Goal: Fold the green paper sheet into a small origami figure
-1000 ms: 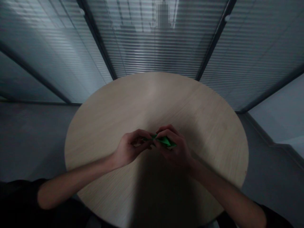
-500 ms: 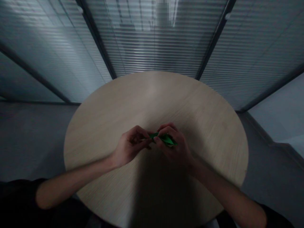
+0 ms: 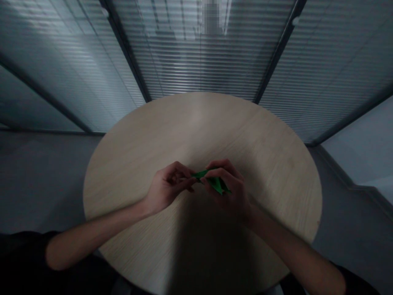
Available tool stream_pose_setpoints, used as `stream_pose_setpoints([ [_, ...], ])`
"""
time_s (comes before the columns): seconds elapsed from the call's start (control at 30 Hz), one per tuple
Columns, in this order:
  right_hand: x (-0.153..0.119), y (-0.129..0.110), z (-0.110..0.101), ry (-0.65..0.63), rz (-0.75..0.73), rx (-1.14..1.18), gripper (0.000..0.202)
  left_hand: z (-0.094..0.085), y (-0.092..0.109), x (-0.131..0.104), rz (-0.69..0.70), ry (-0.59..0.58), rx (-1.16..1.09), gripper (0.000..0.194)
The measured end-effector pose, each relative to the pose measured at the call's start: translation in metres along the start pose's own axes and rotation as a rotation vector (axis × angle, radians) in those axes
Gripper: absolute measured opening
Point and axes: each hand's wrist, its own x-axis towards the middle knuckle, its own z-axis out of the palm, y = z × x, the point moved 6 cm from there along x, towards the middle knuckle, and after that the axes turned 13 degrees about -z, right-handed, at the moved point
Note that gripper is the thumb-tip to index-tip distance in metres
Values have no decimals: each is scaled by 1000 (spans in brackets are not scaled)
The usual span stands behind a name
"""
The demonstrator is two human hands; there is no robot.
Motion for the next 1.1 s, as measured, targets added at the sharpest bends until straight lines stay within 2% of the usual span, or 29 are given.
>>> stream_pose_setpoints([
  [0.17,3,-1,-2,-1,9,-13,13,-2,1,-1,-4,41,41,27],
  [0.4,2,0,-1,-20,23,10,11,3,2,-2,11,-19,3,29],
  [0.83,0,5,1,8,107,13,10,6,2,-6,21,-27,15,24],
  [1.1,0,5,0,2,103,4,9,9,4,-7,-13,-41,-5,31],
])
